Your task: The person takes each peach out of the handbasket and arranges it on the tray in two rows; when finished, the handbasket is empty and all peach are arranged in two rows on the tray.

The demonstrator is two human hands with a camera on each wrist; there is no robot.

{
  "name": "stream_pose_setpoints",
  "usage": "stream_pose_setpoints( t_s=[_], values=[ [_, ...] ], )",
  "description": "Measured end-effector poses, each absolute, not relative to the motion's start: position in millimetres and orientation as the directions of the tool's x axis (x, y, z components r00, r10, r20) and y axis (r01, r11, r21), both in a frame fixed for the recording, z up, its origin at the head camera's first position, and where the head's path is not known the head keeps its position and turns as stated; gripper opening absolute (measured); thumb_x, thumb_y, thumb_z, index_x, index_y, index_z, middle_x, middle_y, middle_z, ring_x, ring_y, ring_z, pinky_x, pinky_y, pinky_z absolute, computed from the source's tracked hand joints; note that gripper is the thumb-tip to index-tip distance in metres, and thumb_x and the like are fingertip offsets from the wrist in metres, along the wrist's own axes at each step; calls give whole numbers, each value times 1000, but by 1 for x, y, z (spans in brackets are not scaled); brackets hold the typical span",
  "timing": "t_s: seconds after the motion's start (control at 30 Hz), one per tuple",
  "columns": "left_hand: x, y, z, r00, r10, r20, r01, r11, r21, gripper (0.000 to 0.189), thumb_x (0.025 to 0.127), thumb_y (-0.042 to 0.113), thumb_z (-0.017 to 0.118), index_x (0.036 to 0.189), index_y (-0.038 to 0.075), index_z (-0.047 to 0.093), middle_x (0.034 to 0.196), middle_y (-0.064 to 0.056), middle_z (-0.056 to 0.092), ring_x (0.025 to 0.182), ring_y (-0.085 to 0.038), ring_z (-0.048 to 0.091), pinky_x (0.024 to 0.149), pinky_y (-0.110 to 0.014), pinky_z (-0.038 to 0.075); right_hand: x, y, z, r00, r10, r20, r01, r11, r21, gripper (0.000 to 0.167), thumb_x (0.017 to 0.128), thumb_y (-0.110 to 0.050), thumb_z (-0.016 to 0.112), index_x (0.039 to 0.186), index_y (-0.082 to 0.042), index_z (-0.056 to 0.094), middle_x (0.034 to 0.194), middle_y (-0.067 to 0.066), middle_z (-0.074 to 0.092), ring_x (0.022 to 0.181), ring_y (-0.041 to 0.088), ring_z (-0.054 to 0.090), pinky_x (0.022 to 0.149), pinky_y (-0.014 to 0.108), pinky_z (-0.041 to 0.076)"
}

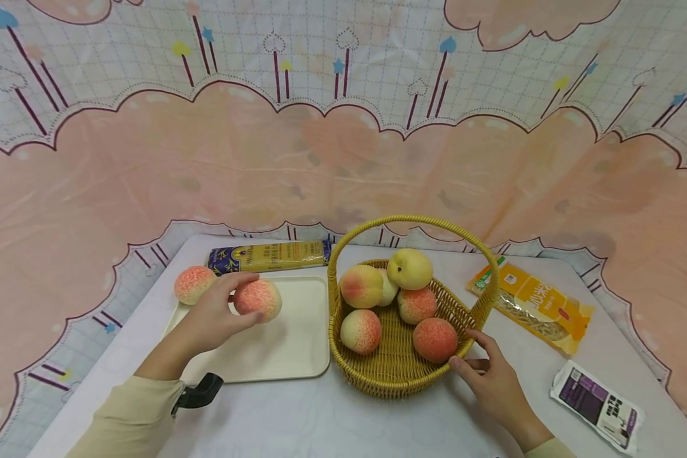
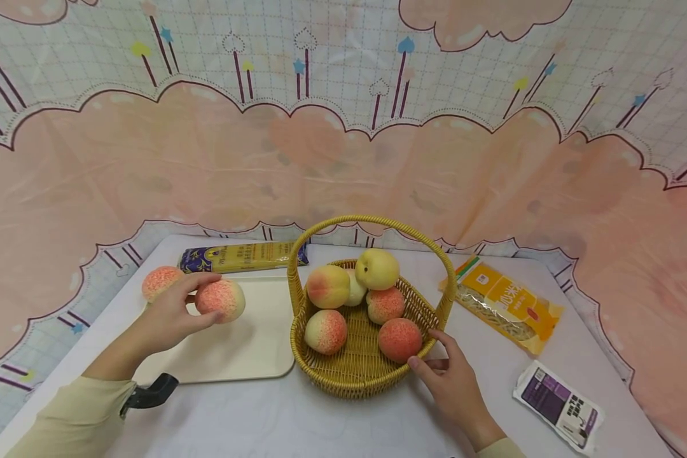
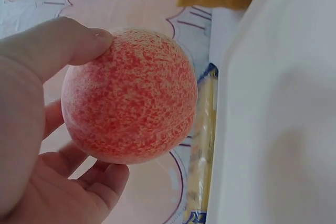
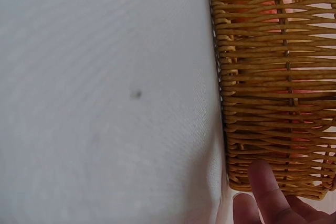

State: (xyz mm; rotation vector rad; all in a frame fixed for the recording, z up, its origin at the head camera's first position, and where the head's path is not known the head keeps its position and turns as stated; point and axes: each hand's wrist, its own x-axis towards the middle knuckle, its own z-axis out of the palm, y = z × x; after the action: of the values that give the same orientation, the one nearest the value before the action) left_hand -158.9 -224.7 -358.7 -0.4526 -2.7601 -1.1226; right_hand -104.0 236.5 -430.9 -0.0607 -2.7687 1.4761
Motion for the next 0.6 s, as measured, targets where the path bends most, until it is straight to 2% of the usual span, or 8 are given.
stream_pose_setpoints(
  t_s=[0.23,0.6],
  values=[
    [-166,-237,-365,-963,194,189,270,721,638,66,85,21,80,138,-5,52,137,-26,51,114,-38,52,92,-54,47,-105,237,-431,-1000,28,-11,25,556,-831,67,95,-27,71,148,-7,36,133,27,54,102,30,66,68,30,52],
    [-177,-252,-371,-971,148,186,233,761,606,66,84,20,80,137,-7,52,130,-27,56,102,-34,54,84,-46,46,-106,237,-433,-999,25,-19,30,561,-827,69,96,-28,70,149,-7,34,134,29,52,104,31,66,67,30,52]
  ],
)
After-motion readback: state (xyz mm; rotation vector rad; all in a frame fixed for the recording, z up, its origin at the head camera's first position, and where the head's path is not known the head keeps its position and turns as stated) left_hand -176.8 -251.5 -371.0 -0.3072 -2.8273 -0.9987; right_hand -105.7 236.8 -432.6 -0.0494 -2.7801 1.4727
